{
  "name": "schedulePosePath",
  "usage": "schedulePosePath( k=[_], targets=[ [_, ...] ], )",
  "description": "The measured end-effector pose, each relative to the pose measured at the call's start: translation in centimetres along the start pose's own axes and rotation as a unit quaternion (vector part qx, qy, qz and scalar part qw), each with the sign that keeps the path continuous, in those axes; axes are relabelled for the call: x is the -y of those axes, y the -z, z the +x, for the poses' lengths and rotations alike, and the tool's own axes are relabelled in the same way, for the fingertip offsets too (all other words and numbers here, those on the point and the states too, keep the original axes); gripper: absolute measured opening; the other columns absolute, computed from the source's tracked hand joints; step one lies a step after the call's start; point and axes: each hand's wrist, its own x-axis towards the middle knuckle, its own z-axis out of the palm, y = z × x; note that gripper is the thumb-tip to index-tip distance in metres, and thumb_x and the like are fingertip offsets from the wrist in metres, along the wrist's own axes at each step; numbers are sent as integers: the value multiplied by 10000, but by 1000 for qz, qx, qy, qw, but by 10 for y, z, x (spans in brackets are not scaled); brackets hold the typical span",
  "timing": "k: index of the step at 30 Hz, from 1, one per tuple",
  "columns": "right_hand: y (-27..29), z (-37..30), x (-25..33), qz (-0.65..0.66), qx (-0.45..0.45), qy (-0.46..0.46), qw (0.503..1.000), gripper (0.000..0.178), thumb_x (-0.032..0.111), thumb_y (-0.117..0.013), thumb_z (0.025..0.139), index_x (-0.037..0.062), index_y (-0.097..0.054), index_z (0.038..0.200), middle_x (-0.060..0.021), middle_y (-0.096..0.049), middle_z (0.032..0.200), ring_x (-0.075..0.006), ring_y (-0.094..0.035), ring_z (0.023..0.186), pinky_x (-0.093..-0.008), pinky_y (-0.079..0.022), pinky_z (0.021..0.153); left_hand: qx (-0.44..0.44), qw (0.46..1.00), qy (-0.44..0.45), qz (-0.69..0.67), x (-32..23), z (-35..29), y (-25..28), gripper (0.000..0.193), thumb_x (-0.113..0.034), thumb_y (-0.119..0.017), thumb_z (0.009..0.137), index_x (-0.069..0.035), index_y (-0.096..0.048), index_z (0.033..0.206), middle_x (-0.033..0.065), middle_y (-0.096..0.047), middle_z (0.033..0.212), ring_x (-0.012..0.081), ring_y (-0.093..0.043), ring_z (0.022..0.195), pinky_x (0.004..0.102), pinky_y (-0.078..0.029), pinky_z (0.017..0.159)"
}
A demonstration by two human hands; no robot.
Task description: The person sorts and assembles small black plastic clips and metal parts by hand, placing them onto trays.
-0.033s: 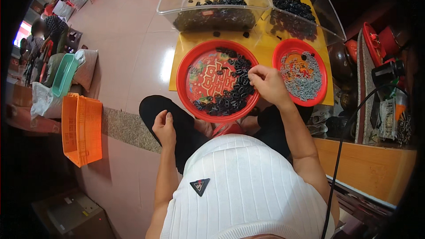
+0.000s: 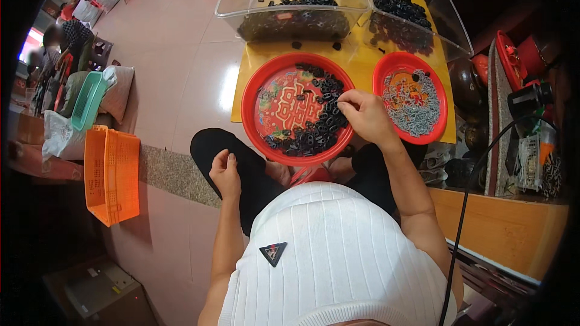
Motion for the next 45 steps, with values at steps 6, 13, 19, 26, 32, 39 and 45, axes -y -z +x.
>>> schedulePosePath(
  k=[6, 13, 19, 26, 32, 39, 45],
  targets=[
    [-15, 3, -11, -243, -7, 132, 961, 114, 75, -586, 728, 6, -613, 816, -139, -577, 776, -295, -559, 782, -361, -445, 706, 72, 980, -114, 149, 0, -5, -9, 157, -34, -601, 793, 10, -582, 942, 10, -580, 788, 70, -530, 703, 202, -441, 643],
    [-45, 36, -7, -406, 48, 120, 904, 146, 52, -573, 704, 44, -632, 837, -166, -536, 841, -321, -504, 859, -377, -431, 767, 73, 991, -78, 75, -13, -5, -11, 185, -15, -599, 789, 11, -574, 971, 3, -573, 788, 60, -524, 701, 189, -433, 628],
    [-51, 33, -11, -416, 78, 115, 899, 185, 49, -527, 713, 12, -587, 884, -193, -535, 896, -338, -515, 892, -411, -450, 758, 58, 988, -143, 20, -66, 2, -24, 179, 14, -596, 774, 30, -564, 949, 16, -550, 737, 61, -515, 636, 184, -423, 568],
    [-50, 28, -13, -369, 66, 139, 917, 235, 5, -531, 685, 13, -542, 920, -189, -520, 888, -349, -500, 887, -408, -435, 767, 165, 826, -485, 234, -132, 36, -83, 206, 32, -638, 627, -32, -609, 821, 117, -566, 837, 256, -542, 714, 321, -451, 636],
    [-52, 25, -16, -320, 52, 150, 934, 229, -37, -551, 640, 18, -525, 861, -166, -510, 870, -331, -485, 886, -396, -417, 769, 193, 807, -432, 355, -126, 63, -132, 105, -65, -654, 591, -46, -631, 692, 142, -571, 783, 310, -531, 759, 383, -443, 697],
    [-48, 27, -17, -299, 31, 186, 935, 236, -28, -571, 623, 20, -526, 850, -156, -508, 849, -323, -486, 857, -392, -424, 746, 196, 793, -400, 416, -109, 86, -163, 108, -111, -632, 611, -4, -618, 614, 198, -566, 669, 339, -557, 669, 407, -459, 653],
    [-44, 29, -18, -298, 58, 190, 934, 246, 25, -609, 625, 4, -536, 859, -166, -524, 856, -330, -505, 853, -403, -442, 725, 247, 718, -416, 501, -109, 82, -174, 161, -158, -641, 584, -5, -604, 619, 170, -577, 688, 324, -562, 677, 414, -453, 605]
  ],
)
